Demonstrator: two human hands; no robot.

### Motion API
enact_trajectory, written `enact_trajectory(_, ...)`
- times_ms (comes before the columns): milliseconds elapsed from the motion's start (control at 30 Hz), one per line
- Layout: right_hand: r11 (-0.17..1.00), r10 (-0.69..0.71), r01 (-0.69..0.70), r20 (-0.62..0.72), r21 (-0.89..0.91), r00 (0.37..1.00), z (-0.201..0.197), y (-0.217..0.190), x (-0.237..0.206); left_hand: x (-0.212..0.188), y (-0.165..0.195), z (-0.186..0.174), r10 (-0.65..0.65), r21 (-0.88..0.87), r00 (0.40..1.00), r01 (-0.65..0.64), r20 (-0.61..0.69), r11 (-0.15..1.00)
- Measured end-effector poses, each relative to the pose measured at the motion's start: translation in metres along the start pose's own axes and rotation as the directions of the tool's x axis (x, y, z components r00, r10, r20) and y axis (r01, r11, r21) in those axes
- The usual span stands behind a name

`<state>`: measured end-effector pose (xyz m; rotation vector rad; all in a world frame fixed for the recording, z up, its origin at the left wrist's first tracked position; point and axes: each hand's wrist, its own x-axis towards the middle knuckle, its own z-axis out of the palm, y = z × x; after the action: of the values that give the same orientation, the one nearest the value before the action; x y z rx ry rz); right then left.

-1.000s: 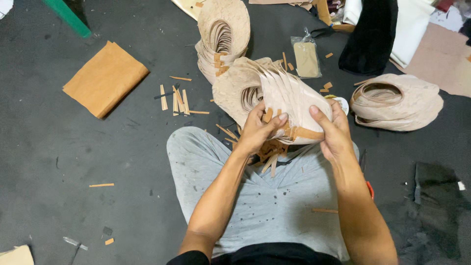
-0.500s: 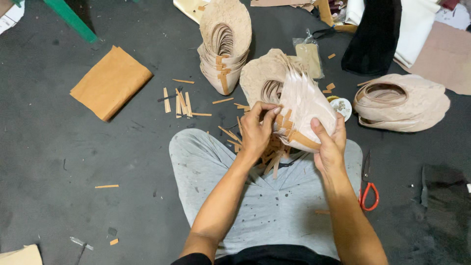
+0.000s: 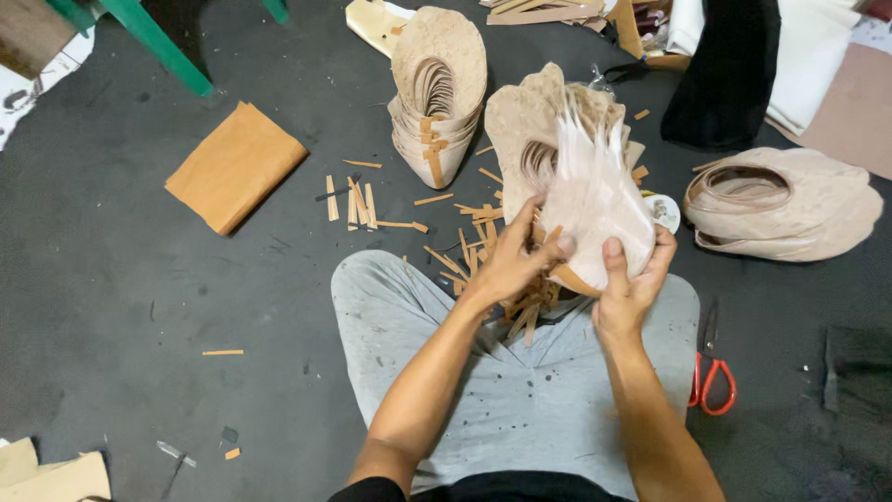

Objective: The person sits on the floor of a workshop among stacks of layered shoe upper components bundled with tape. They pick up each bundle, cut the tape strap with scissors, separate the layers, and set the bundle back on the floor with the others.

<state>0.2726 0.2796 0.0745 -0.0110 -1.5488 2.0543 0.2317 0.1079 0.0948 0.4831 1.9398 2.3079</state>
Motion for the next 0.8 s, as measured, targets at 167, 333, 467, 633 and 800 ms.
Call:
enact_trajectory(167, 0.997, 0.056, -0.051, -0.089, 0.056, 0.994, -0.001, 0.014, -0.018, -0.010, 0.037, 0.021, 0.018, 0.456, 0.994, -0.066, 0.109, 0.887)
enact_trajectory(333, 0.980, 0.061, -0.059, -0.004, 0.189, 0.998, -0.019, 0.030, -0.012, 0.012, 0.039, 0.032, 0.110, 0.548, 0.959, -0.240, 0.260, 0.801)
enact_trajectory(467, 0.990, 0.058, -0.073, 0.121, 0.124, 0.991, -0.044, 0.057, 0.005, 0.054, 0.022, 0.026, 0.251, 0.602, 0.880, -0.461, 0.403, 0.652)
enact_trajectory(633, 0.953, 0.131, -0.122, 0.017, -0.277, 0.991, -0.063, 0.092, 0.009, 0.145, -0.016, -0.003, 0.323, 0.757, 0.808, -0.581, 0.492, 0.300)
enact_trajectory(800, 0.926, 0.153, -0.134, 0.025, -0.353, 0.988, -0.060, 0.112, 0.006, 0.218, -0.071, -0.055, 0.130, 0.821, 0.838, -0.545, 0.530, 0.169)
